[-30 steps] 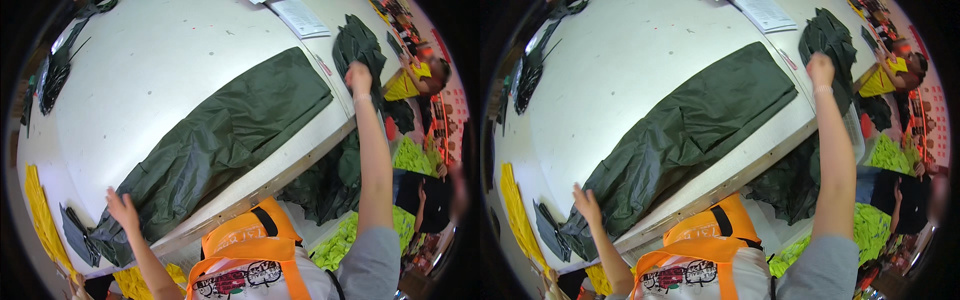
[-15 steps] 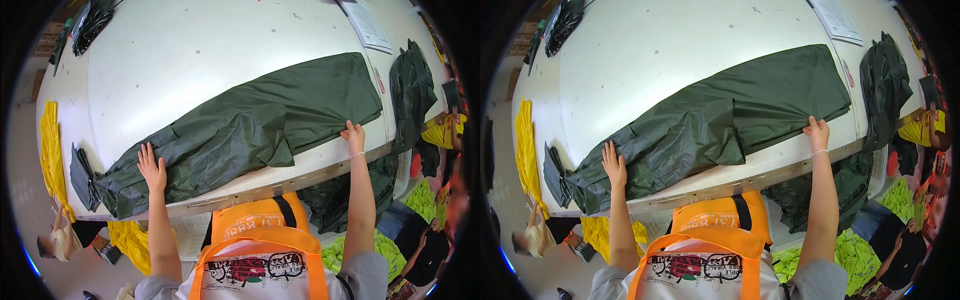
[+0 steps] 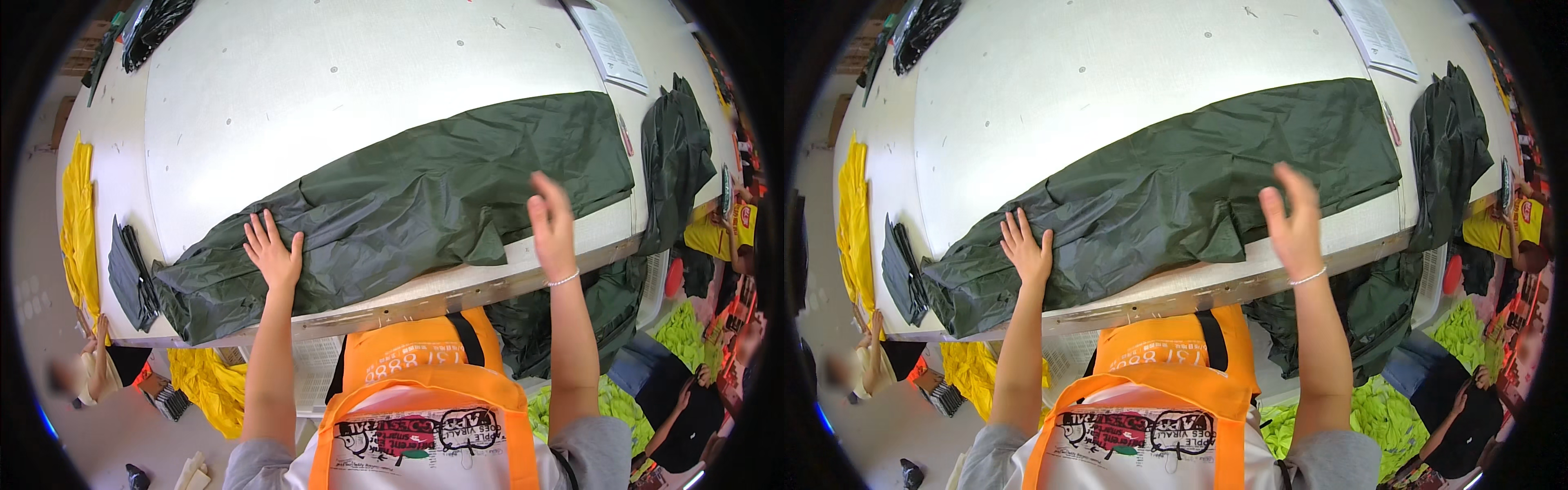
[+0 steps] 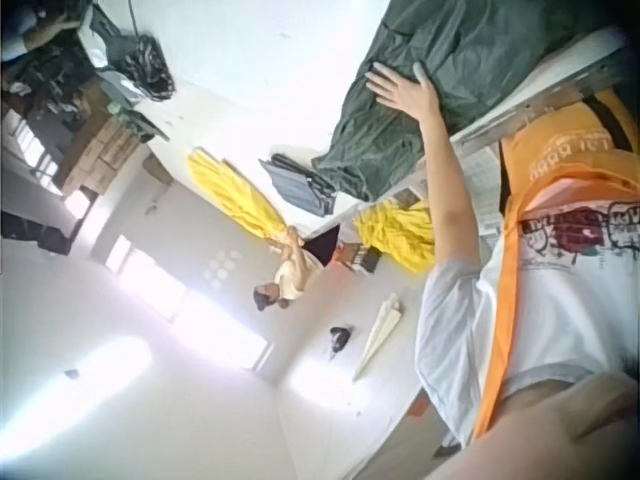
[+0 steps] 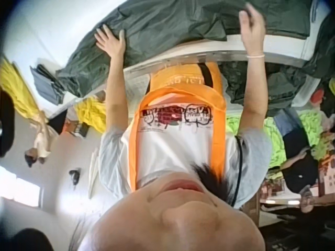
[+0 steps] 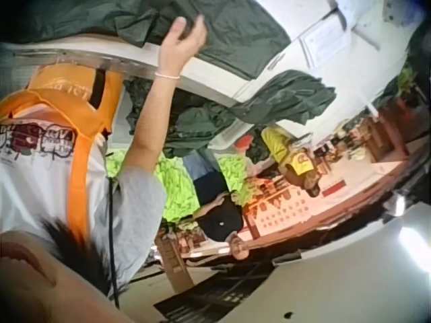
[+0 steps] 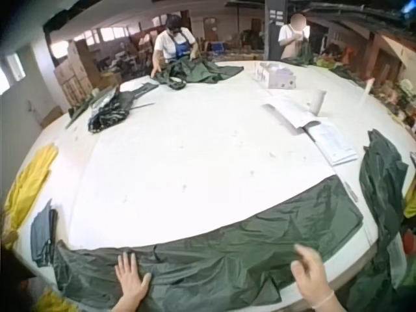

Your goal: The person folds a dark green raincoat on a white table. They smooth the fabric, fold the sleeves inward, fold the body in half, then fold it into a compact rectangle and place it aside.

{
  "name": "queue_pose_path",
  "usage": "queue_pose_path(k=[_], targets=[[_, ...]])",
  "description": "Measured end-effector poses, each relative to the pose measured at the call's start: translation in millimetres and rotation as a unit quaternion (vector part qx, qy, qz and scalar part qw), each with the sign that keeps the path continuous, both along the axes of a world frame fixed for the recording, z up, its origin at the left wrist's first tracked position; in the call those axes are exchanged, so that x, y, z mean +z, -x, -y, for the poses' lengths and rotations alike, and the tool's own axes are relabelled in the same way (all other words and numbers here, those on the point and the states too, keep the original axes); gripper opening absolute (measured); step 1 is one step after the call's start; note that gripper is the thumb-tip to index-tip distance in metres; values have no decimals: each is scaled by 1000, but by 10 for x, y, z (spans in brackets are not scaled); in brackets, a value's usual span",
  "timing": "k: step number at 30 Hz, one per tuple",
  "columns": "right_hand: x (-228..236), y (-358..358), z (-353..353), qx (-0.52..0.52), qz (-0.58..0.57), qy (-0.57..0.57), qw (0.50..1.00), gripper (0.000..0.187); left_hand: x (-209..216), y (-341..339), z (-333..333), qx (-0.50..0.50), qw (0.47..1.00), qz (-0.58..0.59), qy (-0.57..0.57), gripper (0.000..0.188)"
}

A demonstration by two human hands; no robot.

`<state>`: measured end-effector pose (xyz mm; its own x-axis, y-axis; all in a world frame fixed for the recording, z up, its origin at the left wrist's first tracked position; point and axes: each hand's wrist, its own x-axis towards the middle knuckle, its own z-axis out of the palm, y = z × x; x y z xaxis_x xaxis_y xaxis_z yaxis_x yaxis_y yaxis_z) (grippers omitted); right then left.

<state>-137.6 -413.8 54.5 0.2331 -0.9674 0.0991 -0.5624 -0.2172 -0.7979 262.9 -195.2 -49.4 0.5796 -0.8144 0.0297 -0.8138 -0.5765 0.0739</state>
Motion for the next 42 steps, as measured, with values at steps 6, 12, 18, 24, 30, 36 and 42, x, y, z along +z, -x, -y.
queue_pose_path(k=[6,12,18,24,30,36,42], targets=[[67,-47,194,78,-170,-147,971,41,109,418,519,5,1000,-23,14,81],[47,110,498,32,-209,91,973,45,634,252,631,-9,933,-273,235,61],[634,-1234,-391,310,-155,183,920,34,1079,-1100,-804,37,979,-2,201,46],[288,-2753,-1436,478,-25,73,875,36,804,-1934,-2193,-57,998,-16,-16,41],[-20,-4208,-1924,535,-107,168,821,79,662,-2448,-1736,59,983,-129,-117,47],[-653,-4628,-2228,550,-241,133,789,101,673,-2716,-1519,81,955,-201,-203,59],[-697,-4684,-2277,551,-295,134,769,97,740,-2739,-1497,-154,987,15,43,88]])
